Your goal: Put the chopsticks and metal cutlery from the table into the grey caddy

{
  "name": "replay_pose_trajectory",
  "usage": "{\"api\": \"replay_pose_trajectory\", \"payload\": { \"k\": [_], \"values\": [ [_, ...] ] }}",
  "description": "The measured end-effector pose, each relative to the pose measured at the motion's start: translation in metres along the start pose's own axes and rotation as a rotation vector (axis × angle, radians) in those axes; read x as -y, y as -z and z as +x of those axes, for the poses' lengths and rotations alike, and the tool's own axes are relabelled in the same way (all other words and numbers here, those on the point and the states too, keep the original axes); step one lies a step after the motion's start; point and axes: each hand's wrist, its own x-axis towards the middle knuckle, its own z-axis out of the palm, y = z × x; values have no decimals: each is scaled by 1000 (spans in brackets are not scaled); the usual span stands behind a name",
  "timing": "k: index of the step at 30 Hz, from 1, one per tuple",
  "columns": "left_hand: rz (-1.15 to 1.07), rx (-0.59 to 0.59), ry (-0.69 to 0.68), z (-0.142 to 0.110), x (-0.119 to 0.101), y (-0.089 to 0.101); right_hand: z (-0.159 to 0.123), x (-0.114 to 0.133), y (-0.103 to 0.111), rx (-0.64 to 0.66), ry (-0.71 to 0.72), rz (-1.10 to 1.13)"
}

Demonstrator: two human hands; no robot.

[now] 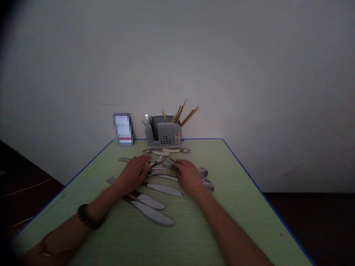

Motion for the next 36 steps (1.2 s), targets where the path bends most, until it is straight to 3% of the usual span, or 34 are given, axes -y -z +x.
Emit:
{"api": "replay_pose_trajectory", "payload": {
  "k": [4, 8, 14, 19, 22, 31, 36],
  "values": [
    [69, 78, 25, -3, 8, -4, 2, -8, 1, -112, -101, -24],
    [21, 116, -2, -2, 7, -2, 2, -4, 2, -130, -30, 51],
    [-196, 48, -79, 4, 5, -3, -5, 13, -3, -33, 134, 60],
    [-184, 58, 24, 6, 4, 2, -7, 13, -1, 0, 51, -49],
    [-132, 69, 16, 7, 5, 4, -7, 14, 0, 11, 21, -60],
    [-203, 38, -9, 6, 5, 3, -6, 17, 0, 60, 89, 17],
    [-131, -105, 2, 7, 3, 7, -4, 15, 1, 59, 132, 46]
  ]
}}
